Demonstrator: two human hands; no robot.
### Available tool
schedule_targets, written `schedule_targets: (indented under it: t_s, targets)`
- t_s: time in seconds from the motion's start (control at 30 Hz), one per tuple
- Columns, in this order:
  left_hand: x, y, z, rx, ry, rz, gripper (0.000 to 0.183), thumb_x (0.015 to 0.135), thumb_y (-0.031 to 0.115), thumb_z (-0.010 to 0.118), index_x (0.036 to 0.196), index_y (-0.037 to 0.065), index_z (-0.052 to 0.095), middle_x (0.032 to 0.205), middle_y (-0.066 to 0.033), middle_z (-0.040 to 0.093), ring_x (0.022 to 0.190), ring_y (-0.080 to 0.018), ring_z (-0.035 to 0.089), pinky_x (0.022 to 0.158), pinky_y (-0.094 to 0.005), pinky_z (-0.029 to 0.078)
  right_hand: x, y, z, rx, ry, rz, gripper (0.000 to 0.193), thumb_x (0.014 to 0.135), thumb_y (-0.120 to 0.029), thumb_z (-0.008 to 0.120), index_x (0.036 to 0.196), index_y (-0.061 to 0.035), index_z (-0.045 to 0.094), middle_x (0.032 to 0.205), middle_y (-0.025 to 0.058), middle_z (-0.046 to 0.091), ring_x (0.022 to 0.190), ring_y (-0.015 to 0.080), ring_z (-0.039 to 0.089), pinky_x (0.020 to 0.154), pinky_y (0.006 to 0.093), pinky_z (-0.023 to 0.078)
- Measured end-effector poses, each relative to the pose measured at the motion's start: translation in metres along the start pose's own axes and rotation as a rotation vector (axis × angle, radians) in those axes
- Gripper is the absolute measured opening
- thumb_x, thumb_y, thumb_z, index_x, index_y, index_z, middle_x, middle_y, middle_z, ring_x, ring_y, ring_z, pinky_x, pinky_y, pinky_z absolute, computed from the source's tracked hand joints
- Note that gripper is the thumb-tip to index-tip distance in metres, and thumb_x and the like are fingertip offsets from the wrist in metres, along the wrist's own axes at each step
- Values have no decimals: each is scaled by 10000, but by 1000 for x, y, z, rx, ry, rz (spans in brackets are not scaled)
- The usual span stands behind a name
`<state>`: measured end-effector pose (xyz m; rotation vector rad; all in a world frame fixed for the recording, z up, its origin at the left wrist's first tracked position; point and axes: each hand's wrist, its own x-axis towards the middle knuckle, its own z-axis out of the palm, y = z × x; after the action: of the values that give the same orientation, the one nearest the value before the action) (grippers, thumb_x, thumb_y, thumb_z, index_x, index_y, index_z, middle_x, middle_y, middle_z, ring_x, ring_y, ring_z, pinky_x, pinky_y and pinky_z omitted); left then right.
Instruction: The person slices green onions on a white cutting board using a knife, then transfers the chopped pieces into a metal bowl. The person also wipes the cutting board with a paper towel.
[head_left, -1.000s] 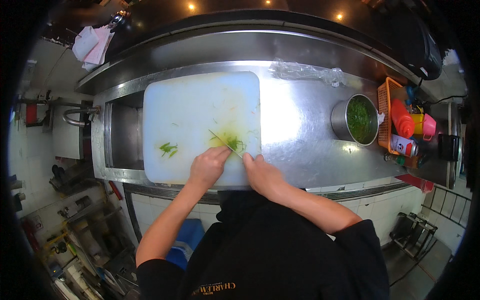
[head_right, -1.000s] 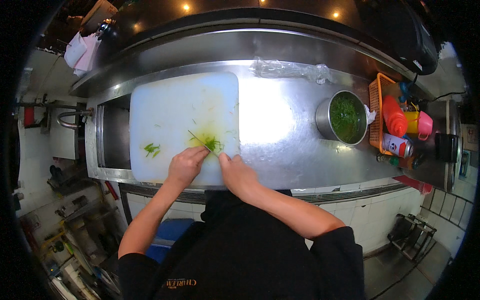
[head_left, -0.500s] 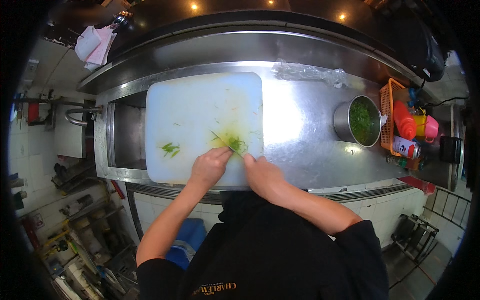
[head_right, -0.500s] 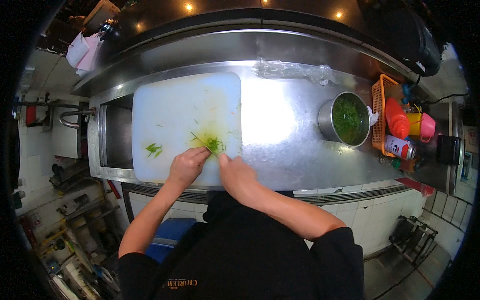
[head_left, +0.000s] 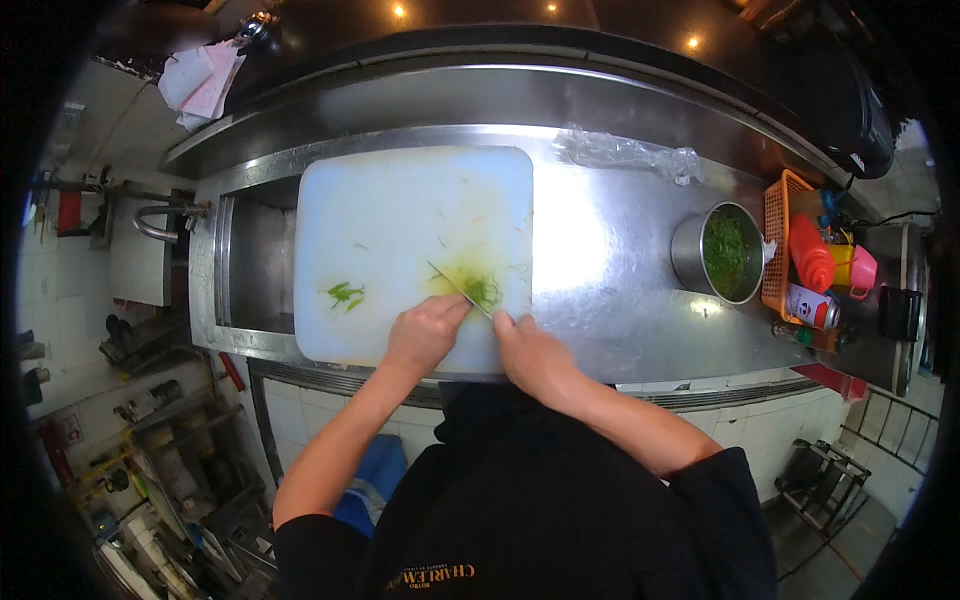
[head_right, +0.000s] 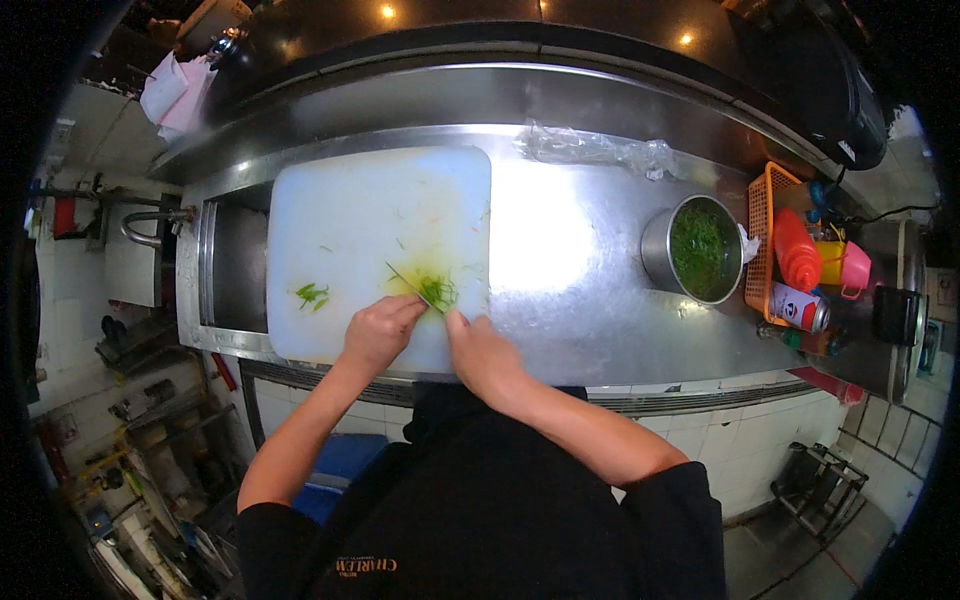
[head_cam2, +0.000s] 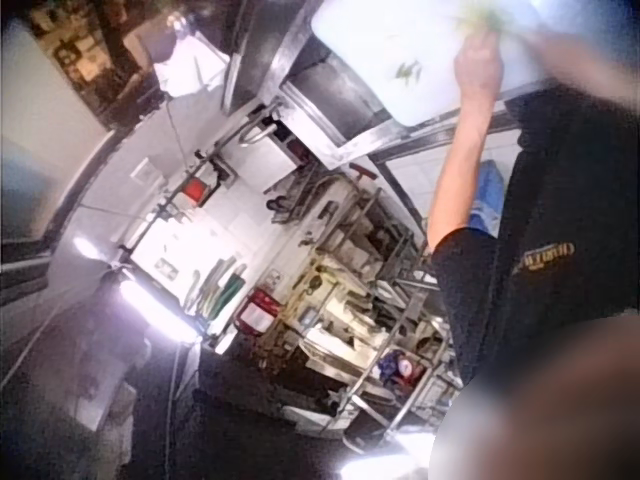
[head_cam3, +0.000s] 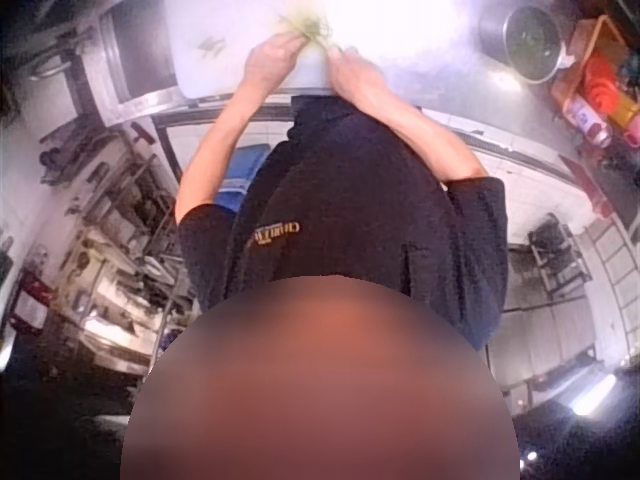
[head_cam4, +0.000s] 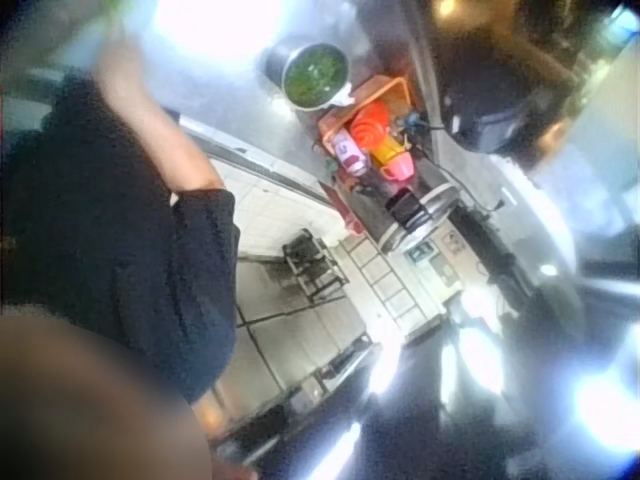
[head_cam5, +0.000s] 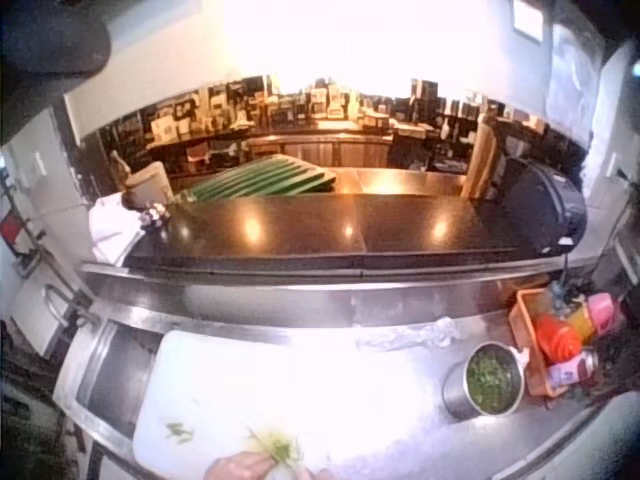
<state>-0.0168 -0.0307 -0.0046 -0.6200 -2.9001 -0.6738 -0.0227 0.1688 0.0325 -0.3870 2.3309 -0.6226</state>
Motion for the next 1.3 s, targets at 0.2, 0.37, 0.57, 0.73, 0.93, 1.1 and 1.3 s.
schedule_targets:
  t_s: [0.2,0.37,0.57,0.73,0.93,1.1,1.3]
  targets:
    - [-2,-1,1,12,21,8,198,791,25,634,959,67,729,1021,-60,729,847,-242,708,677,-359,594,2,-2,-2,12,-5,6,195,948,-83,459,1136,-31,446,1015,318,606,870,505,654,748,573,534]
    - [-2,-2,2,-6,19,8,188,792,28,639,951,60,735,1013,-66,732,849,-244,711,685,-357,597,4,-4,-1,-32,-25,29,202,961,-99,441,1154,-42,446,1027,304,606,878,508,651,750,576,530]
    - [-3,-4,4,1,43,2,98,818,70,708,908,70,749,966,-52,737,842,-229,716,685,-341,591,5,-6,0,-56,-43,30,204,969,-92,432,1167,-45,434,1014,297,605,889,505,650,762,569,527]
    - [-5,-1,4,-5,43,-22,111,815,69,708,918,69,747,964,-53,736,846,-235,715,686,-344,592,5,-7,0,-59,-25,8,202,966,-83,445,1162,-43,426,999,294,604,872,499,653,748,563,530]
    - [-4,-3,1,-5,17,-16,122,813,69,710,928,76,747,966,-53,736,842,-237,718,697,-342,593,6,-7,-1,-82,-39,8,179,965,-82,445,1136,-31,425,991,305,604,842,497,655,728,562,533]
    - [-5,-3,2,-39,44,-34,118,814,61,705,923,76,746,978,-54,737,856,-235,720,702,-341,594,5,-7,0,-49,34,-24,175,968,-83,438,1133,-28,424,985,307,606,845,498,655,736,561,533]
    - [-5,-4,3,-12,27,2,186,794,35,639,953,65,730,1013,-54,721,847,-236,711,668,-355,594,5,-7,2,-46,69,-56,175,963,-78,436,1129,-24,421,985,310,609,832,506,650,729,561,532]
